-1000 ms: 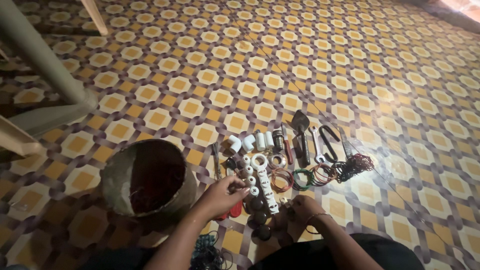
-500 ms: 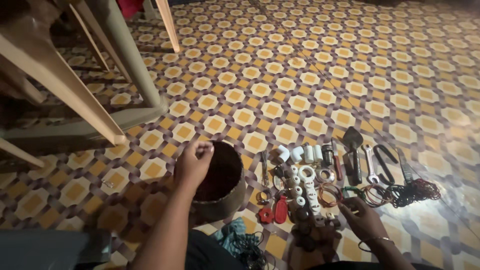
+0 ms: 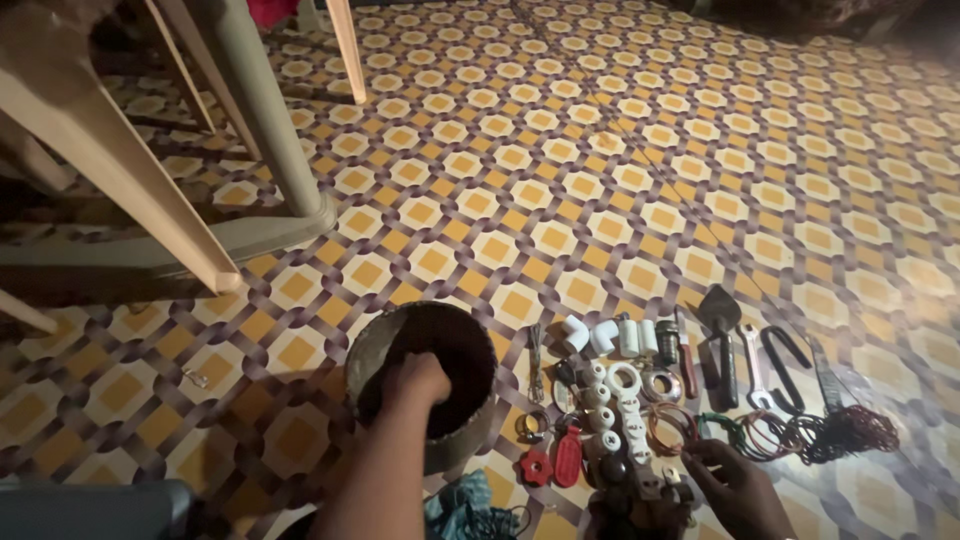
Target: The person sits on a tiled floor and organizes various electrical components and tools laid out in front of them. They reach into a bucket to retrieve red wire, then unwind and coil the wire by hand, placing it with other items on the floor.
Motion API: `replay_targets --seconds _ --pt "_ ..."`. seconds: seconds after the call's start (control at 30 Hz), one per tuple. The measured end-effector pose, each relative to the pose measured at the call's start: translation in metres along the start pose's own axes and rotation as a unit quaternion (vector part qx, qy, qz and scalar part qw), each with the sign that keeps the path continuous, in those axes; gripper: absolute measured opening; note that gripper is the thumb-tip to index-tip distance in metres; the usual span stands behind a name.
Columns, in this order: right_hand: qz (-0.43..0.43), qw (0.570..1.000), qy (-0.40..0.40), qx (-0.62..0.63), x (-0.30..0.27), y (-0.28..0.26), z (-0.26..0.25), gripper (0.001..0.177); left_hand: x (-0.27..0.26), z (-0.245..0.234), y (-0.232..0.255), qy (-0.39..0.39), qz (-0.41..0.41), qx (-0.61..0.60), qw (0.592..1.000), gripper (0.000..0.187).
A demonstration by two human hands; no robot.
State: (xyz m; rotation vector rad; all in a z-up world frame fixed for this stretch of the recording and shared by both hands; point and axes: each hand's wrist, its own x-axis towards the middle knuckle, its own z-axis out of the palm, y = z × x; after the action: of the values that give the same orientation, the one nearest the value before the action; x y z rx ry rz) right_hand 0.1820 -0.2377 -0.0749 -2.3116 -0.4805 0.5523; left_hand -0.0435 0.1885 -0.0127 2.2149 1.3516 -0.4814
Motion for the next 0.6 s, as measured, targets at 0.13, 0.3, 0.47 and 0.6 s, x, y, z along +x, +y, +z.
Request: replay_targets --seconds 0.13,0.3,0.47,0.6 --pt "-0.025 0.999 -0.006 0.020 0.012 0.010 0.009 0.033 0.018 0.018 0.003 0.025 0.015 0.023 0.999 0.038" --pt "-0.004 1.000 -0.016 -0.003 0.017 0.018 0.013 0.031 0.025 0.018 0.014 0.051 0.045 0.052 0.996 0.041" --pt "-0.016 1.000 -0.013 0.017 0.021 0.022 0.015 0.030 -0.001 -0.019 0.015 0.014 0.097 0.031 0.995 0.031" --pt "-0.004 1.000 -0.016 0.024 0.023 0.029 0.016 0.030 -0.009 -0.033 0.017 -0.050 0.082 0.158 0.983 0.023"
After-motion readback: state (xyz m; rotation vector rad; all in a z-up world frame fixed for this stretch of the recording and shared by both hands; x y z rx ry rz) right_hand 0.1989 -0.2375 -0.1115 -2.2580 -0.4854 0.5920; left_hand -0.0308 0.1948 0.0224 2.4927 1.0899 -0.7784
